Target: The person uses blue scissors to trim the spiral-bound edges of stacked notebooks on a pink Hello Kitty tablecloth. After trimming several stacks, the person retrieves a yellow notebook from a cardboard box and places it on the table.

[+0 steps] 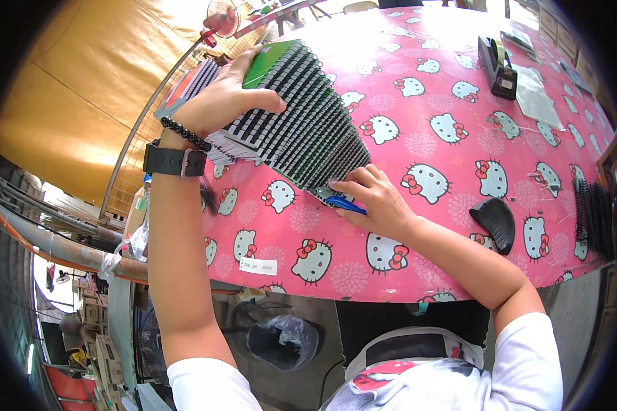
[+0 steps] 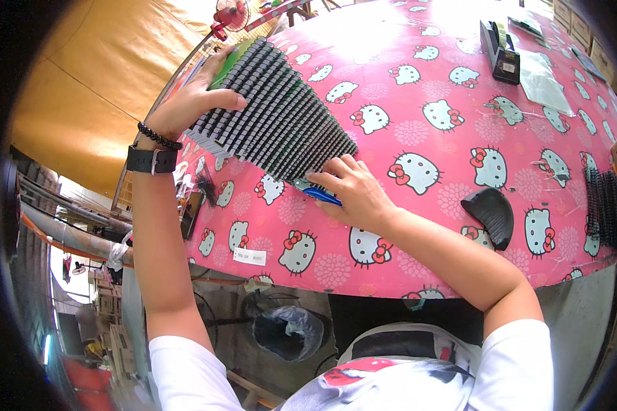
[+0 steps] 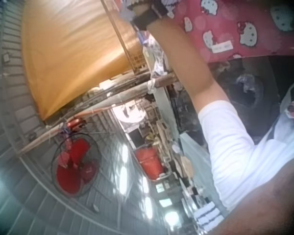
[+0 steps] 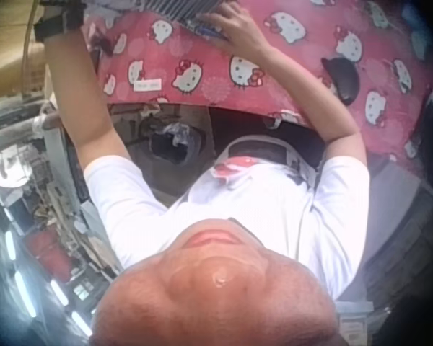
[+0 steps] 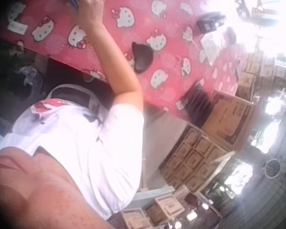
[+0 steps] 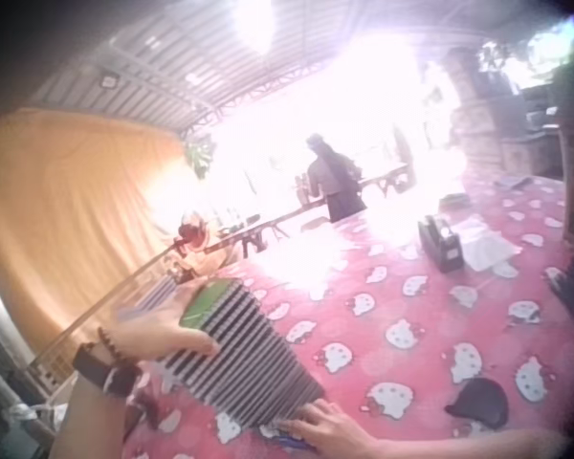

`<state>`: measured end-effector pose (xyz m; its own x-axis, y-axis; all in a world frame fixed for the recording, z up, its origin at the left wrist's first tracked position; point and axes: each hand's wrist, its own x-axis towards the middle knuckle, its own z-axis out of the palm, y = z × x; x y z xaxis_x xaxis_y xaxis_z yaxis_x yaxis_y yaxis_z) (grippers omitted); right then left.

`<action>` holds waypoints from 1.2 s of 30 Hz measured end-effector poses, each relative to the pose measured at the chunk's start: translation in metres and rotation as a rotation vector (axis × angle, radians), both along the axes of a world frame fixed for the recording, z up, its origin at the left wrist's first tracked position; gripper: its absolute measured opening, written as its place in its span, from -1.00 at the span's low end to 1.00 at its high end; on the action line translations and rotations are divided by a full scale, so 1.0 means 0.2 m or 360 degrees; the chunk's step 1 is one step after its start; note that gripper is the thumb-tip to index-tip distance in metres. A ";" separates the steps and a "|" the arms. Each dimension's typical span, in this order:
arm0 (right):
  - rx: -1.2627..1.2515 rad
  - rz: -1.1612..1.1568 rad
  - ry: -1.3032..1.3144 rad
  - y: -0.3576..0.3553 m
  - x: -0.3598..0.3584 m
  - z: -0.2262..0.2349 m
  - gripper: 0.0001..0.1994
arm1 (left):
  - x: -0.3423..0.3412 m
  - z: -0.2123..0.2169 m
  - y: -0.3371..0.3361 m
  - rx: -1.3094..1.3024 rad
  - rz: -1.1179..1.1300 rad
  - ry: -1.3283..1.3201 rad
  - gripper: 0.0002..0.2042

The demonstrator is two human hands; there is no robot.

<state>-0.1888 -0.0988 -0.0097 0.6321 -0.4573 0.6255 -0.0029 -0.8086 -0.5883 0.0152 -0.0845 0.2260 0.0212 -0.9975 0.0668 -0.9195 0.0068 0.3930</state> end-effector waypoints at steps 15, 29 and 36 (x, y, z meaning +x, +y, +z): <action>-0.0169 -0.0077 0.0164 -0.01 -0.03 0.00 -0.53 | -0.03 0.03 0.02 -0.0025 0.0004 -0.0097 -0.02; 0.0307 0.0078 0.0147 0.01 -0.01 -0.04 -0.59 | -0.03 0.03 0.02 0.0014 0.0001 -0.0021 -0.01; -0.0138 -0.0038 0.0107 0.00 -0.01 -0.06 -0.60 | -0.04 0.02 0.03 -0.0059 -0.0020 -0.0048 -0.01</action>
<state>-0.1906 -0.0981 -0.0210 0.6634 -0.4190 0.6200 -0.0599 -0.8557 -0.5141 0.0064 -0.0794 0.2301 0.0062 -0.9945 0.1042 -0.9307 0.0324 0.3643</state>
